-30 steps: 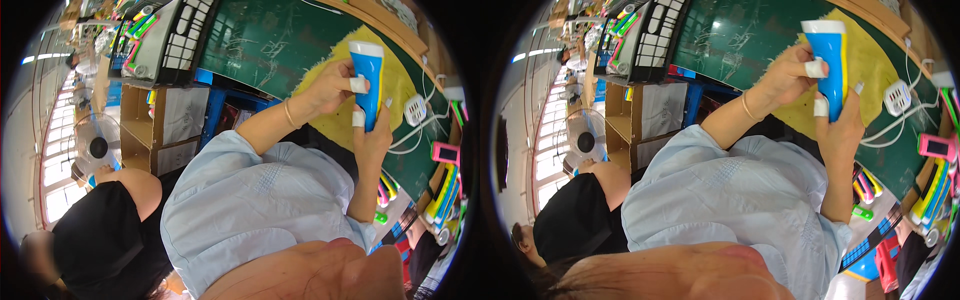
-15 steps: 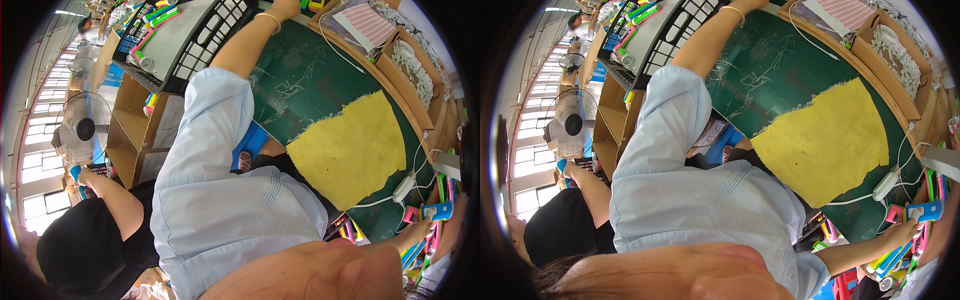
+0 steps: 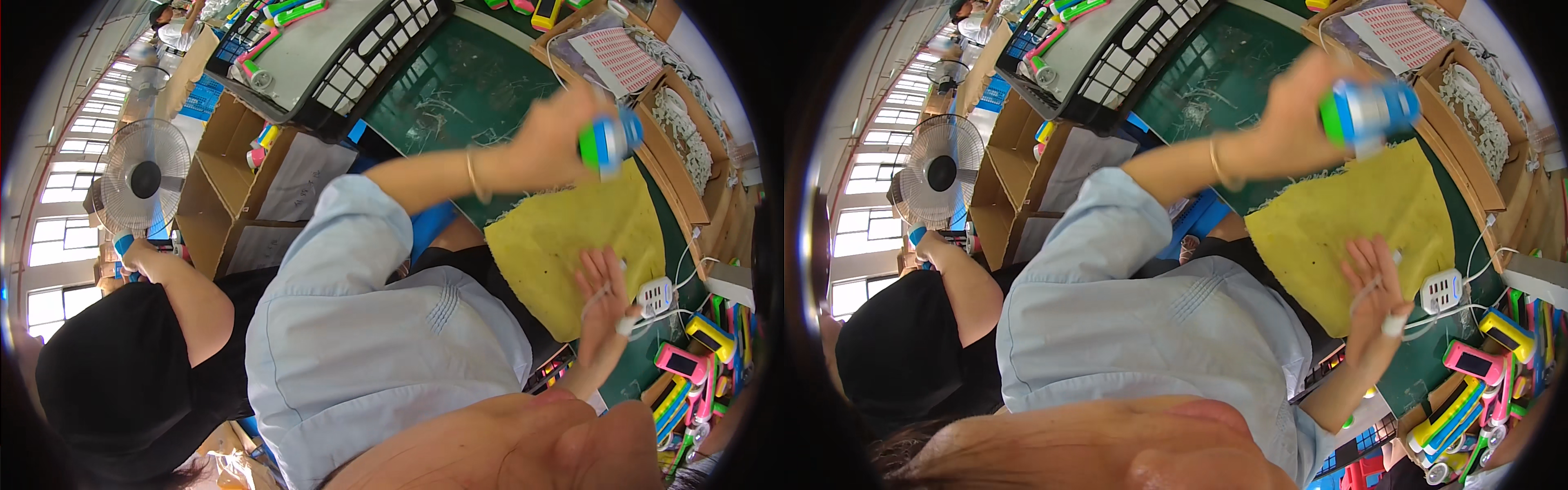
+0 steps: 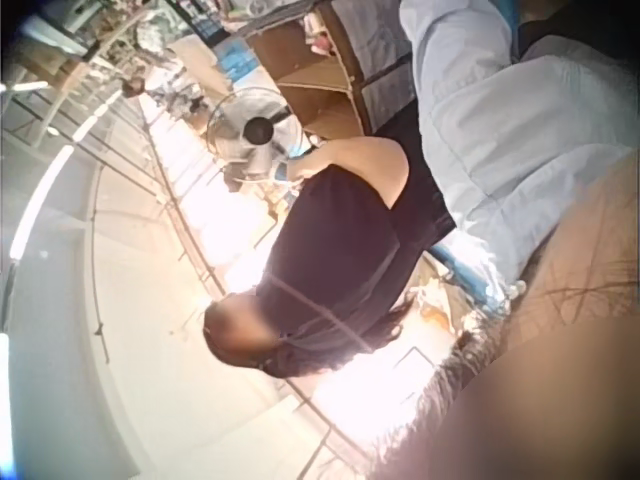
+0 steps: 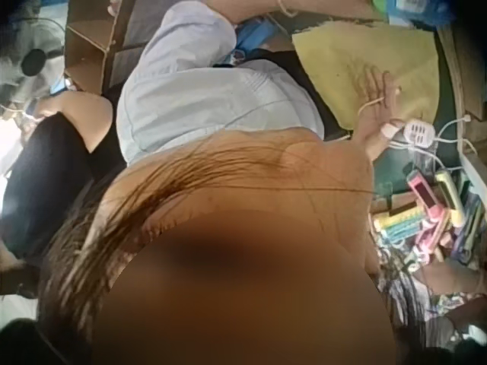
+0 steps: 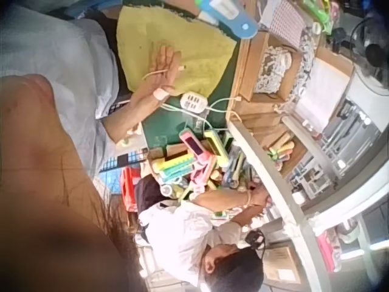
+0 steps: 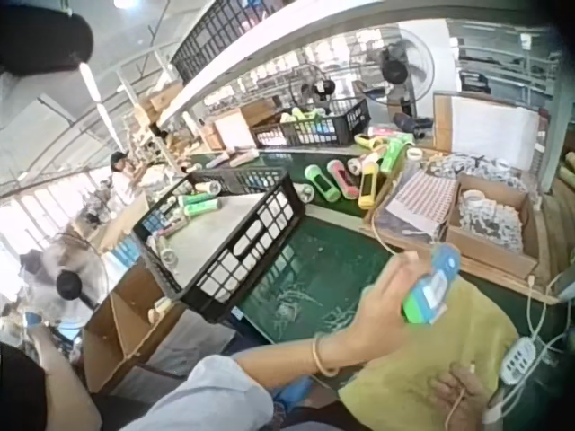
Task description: Testing multiple hand-held flashlights for functionality by turning them on and off.
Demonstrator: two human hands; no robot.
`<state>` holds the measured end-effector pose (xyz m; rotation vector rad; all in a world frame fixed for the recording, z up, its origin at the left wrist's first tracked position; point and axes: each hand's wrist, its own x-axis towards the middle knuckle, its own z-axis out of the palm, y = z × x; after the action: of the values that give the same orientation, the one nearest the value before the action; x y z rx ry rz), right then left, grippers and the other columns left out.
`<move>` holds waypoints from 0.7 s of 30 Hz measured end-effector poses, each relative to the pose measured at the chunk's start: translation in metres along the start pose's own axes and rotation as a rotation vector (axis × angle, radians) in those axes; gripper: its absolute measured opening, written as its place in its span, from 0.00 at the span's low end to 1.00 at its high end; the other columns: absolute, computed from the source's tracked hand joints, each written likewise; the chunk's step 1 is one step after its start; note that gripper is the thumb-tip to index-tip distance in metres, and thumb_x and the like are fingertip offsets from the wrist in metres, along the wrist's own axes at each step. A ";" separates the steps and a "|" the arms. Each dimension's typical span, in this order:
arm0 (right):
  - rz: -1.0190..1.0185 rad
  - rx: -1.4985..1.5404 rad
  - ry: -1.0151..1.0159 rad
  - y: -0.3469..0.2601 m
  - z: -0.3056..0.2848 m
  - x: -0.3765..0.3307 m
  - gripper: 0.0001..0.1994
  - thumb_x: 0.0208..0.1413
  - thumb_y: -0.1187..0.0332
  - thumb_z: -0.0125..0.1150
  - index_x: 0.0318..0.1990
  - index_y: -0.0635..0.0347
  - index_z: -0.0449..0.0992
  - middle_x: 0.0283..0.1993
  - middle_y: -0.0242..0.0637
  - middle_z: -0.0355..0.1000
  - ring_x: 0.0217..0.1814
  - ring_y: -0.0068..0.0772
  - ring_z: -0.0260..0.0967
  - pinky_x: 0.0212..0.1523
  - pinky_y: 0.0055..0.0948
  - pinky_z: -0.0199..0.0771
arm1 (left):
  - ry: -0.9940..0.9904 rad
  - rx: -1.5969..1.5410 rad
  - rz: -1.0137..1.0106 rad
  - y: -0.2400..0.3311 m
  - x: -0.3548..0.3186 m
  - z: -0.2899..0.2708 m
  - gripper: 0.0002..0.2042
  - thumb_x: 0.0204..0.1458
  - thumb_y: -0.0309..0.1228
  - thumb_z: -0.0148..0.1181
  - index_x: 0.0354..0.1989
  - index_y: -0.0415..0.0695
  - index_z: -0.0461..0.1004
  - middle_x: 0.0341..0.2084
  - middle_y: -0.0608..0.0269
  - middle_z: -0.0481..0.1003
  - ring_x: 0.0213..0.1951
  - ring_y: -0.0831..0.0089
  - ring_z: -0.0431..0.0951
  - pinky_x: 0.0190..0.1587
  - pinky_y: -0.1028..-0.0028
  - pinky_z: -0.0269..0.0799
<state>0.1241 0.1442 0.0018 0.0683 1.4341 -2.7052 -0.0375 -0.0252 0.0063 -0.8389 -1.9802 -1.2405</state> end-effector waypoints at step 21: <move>-0.181 -0.511 0.349 0.050 -0.025 -0.040 0.15 0.57 0.70 0.47 0.49 0.68 0.64 0.41 0.40 0.68 0.38 0.21 0.65 0.36 0.18 0.64 | -0.520 -1.315 -1.198 0.076 -0.048 0.035 0.13 0.48 0.34 0.57 0.36 0.41 0.63 0.25 0.61 0.69 0.25 0.72 0.72 0.29 0.72 0.73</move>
<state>0.1680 0.1387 -0.0500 0.4100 2.2892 -2.4440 0.0437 0.0253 -0.0055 -0.3956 -1.8311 -3.4964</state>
